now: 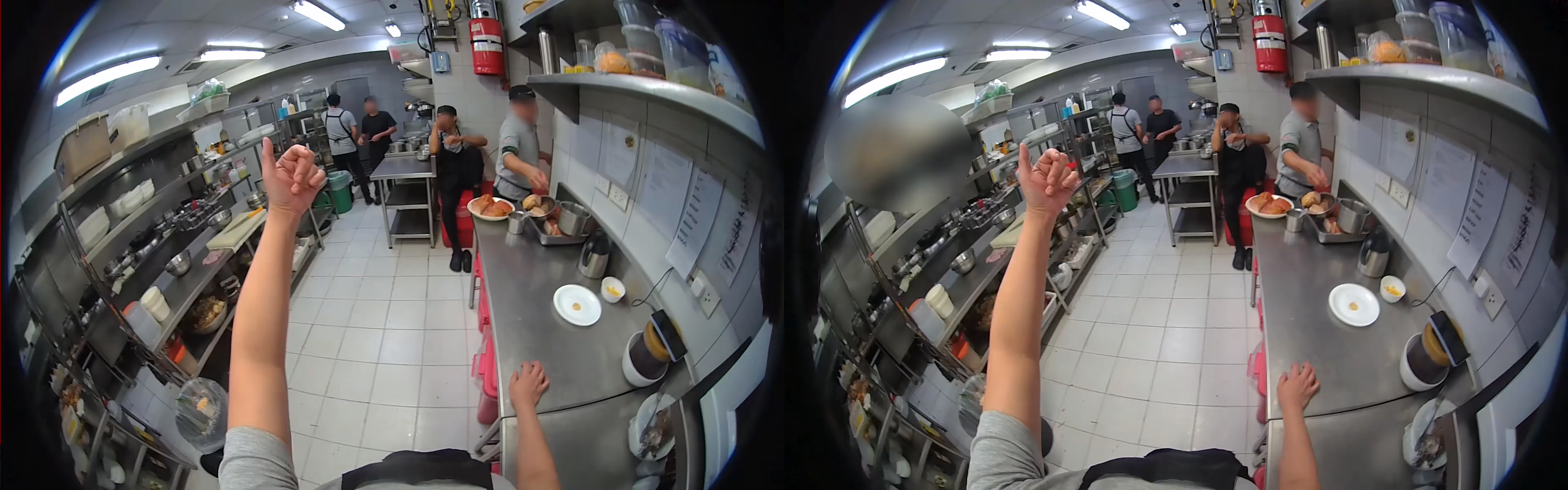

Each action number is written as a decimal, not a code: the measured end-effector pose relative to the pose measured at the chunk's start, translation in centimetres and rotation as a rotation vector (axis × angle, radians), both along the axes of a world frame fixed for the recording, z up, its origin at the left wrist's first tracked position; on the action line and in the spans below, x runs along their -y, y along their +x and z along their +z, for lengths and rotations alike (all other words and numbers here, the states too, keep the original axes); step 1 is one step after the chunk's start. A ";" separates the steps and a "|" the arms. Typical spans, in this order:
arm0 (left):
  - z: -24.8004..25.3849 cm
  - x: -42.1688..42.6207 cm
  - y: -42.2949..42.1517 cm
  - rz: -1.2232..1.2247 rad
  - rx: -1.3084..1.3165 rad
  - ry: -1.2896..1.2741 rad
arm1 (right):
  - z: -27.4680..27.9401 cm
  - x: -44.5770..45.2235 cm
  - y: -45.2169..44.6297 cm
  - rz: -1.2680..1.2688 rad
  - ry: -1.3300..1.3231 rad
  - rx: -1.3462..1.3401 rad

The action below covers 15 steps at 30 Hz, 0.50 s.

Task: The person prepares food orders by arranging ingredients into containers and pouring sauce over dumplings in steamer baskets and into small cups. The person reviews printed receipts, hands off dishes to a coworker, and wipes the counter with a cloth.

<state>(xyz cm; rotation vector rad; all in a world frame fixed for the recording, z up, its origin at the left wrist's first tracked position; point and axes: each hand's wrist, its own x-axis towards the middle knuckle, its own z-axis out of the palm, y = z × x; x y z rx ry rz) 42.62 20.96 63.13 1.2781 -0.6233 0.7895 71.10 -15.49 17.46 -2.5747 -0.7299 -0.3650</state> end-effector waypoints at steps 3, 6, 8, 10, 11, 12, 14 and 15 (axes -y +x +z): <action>-0.4 -1.0 -0.1 0.109 0.025 -0.110 | 0.2 -0.1 0.3 0.006 -0.006 0.010; -0.7 2.4 -0.3 0.252 0.039 -0.306 | -0.4 -0.1 0.4 0.010 0.000 0.052; -1.7 1.5 -1.2 0.290 0.007 -0.348 | -0.6 -0.2 0.5 0.013 0.002 0.073; -3.2 0.0 -2.9 0.197 -0.061 -0.235 | -1.0 -0.2 0.7 0.025 -0.002 0.069; -4.1 -1.5 -3.3 -0.025 -0.031 -0.143 | -0.9 0.0 0.8 0.027 -0.011 0.066; -4.6 -2.7 -3.7 -0.247 -0.004 -0.045 | -0.7 0.0 0.9 0.029 -0.015 0.059; -5.5 -3.9 -4.8 -0.366 0.005 0.048 | -0.7 0.0 0.4 0.030 -0.012 0.046; -5.7 -3.1 -5.4 -0.059 -0.025 -0.140 | -0.5 0.1 0.5 0.029 -0.006 0.051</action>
